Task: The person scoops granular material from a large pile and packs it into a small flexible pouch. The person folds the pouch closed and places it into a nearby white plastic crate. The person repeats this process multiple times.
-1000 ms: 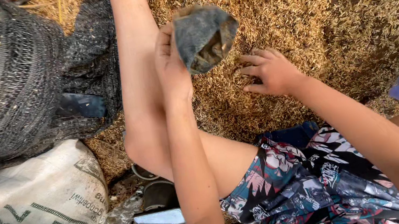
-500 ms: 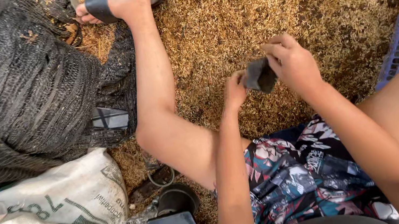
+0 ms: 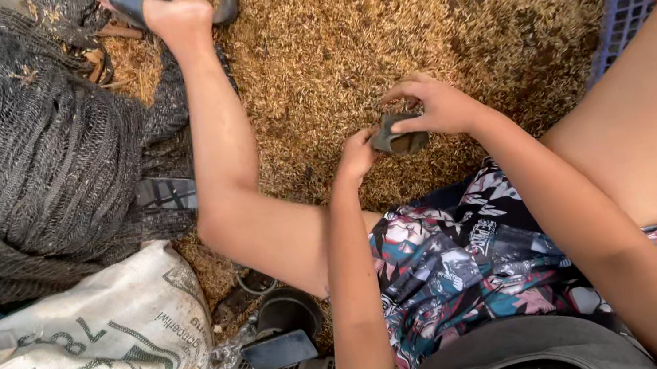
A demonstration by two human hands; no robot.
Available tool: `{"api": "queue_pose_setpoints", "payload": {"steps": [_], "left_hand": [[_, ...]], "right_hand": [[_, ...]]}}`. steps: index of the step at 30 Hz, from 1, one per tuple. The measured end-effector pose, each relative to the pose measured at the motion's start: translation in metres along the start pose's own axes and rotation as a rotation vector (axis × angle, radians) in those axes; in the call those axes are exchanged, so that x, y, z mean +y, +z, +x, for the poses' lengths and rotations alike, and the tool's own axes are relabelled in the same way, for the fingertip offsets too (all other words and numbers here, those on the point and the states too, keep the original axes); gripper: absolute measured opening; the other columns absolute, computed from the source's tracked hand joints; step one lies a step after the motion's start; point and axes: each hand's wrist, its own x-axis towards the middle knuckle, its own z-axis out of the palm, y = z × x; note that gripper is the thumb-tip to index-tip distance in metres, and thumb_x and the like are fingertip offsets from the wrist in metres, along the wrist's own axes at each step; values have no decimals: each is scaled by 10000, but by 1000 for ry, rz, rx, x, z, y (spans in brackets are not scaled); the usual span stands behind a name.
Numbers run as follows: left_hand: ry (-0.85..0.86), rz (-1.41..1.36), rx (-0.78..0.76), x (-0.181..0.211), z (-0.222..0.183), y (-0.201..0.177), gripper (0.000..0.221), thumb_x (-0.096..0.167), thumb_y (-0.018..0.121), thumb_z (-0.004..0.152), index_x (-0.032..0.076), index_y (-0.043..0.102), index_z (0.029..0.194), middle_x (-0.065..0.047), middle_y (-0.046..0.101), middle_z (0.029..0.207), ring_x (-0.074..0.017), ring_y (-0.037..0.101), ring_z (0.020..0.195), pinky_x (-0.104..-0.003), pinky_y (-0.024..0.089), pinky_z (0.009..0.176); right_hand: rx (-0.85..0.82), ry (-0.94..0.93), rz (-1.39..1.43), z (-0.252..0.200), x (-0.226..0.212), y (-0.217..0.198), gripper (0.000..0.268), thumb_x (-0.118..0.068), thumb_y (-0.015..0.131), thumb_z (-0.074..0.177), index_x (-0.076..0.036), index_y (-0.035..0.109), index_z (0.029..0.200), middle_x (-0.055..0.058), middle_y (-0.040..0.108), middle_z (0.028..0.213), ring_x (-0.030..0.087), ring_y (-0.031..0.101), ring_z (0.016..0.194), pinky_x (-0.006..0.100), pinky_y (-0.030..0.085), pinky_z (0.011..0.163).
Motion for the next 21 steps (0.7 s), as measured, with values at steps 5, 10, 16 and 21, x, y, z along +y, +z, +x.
{"api": "queue_pose_setpoints", "payload": {"steps": [5,10,16,21], "left_hand": [[41,19,-58,-24,7,1,422,-53,556,833,-4,731,1214,-81,722,915,-130,618,727,-287,464,577],[-40,167,79,3,-3,2,378,311,544,1068,32,680,1283,-96,664,988,-155,563,813,-309,430,690],[210,-27,439,83,-65,20,365,374,504,1113,13,552,1138,-158,550,967,-274,549,813,-407,482,779],[287,379,563,120,-131,41,397,230,730,904,45,438,1100,-138,522,1073,-332,633,921,-444,526,753]], "right_hand": [[-135,-3,-7,4,5,17,674,-388,854,753,-210,631,1363,186,469,1432,384,500,1289,503,458,1034],[-103,-46,-275,1,19,11,355,-209,705,881,-237,747,1233,85,669,1250,309,668,1114,461,561,945],[236,235,-410,10,-3,34,273,-134,617,902,-70,677,1161,128,673,1144,348,708,988,479,586,831],[108,193,-401,8,-13,50,328,-151,641,859,-48,657,1170,157,668,1108,383,697,945,513,571,788]]}}
